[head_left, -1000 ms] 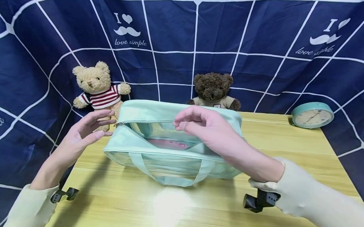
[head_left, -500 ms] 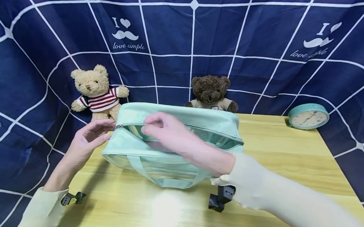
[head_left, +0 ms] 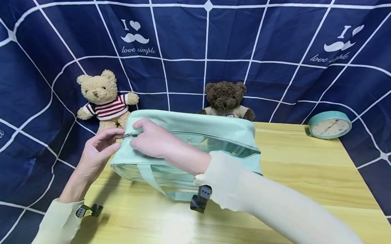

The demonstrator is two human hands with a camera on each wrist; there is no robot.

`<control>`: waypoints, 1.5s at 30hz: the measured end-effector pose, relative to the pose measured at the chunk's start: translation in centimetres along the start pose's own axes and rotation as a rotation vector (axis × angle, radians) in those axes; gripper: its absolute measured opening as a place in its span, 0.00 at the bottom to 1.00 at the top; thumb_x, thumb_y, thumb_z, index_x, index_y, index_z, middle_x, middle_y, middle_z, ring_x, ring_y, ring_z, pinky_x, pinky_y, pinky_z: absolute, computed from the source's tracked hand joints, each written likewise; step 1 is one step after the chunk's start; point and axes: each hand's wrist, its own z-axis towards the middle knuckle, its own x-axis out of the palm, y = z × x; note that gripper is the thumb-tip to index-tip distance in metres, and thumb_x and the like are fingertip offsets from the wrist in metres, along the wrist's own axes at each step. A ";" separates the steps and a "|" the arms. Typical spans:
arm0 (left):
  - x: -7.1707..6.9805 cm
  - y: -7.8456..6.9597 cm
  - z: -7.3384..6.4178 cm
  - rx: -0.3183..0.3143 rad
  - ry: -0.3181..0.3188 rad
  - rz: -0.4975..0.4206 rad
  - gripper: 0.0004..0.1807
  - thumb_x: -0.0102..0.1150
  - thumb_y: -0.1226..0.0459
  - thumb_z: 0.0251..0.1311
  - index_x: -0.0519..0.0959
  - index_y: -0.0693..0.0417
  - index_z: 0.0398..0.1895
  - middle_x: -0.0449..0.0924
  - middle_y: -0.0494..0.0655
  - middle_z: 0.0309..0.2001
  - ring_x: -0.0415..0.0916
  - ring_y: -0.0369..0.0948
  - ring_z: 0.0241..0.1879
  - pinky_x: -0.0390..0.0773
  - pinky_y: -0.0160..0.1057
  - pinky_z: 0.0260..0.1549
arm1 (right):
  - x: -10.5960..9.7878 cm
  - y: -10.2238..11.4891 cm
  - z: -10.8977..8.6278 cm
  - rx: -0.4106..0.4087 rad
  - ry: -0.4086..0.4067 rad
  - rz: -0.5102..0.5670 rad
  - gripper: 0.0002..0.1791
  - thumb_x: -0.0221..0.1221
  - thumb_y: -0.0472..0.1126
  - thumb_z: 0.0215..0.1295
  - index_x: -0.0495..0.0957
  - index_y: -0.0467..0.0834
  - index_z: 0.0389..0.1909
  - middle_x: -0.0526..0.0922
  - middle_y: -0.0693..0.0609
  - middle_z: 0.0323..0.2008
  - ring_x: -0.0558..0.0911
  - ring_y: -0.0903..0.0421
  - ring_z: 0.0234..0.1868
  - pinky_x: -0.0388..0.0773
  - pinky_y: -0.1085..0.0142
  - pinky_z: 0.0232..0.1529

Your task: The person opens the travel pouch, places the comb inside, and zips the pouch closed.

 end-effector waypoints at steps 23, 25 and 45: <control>0.7 2.2 -0.5 -0.131 -0.113 -0.185 0.18 0.54 0.81 0.73 0.90 0.57 0.47 0.88 0.45 0.38 0.83 0.35 0.36 0.83 0.30 0.34 | 0.9 -0.5 3.4 -0.042 -0.143 -0.352 0.04 0.74 0.39 0.66 0.93 0.53 0.37 0.89 0.66 0.40 0.83 0.65 0.45 0.77 0.72 0.50; 0.9 2.3 -0.4 -0.129 -0.119 -0.190 0.16 0.56 0.80 0.73 0.91 0.57 0.45 0.87 0.45 0.36 0.83 0.35 0.34 0.82 0.30 0.32 | 0.9 -0.6 3.2 -0.055 -0.144 -0.360 0.05 0.72 0.37 0.65 0.92 0.53 0.34 0.88 0.65 0.37 0.83 0.64 0.43 0.77 0.71 0.49; 1.5 2.0 0.0 -0.097 -0.105 -0.158 0.12 0.59 0.78 0.74 0.89 0.58 0.44 0.87 0.46 0.39 0.82 0.35 0.37 0.82 0.29 0.36 | 1.7 -1.7 2.7 -0.252 -0.173 -0.446 0.32 0.70 0.51 0.72 0.64 0.54 0.10 0.56 0.64 0.11 0.59 0.66 0.18 0.59 0.69 0.23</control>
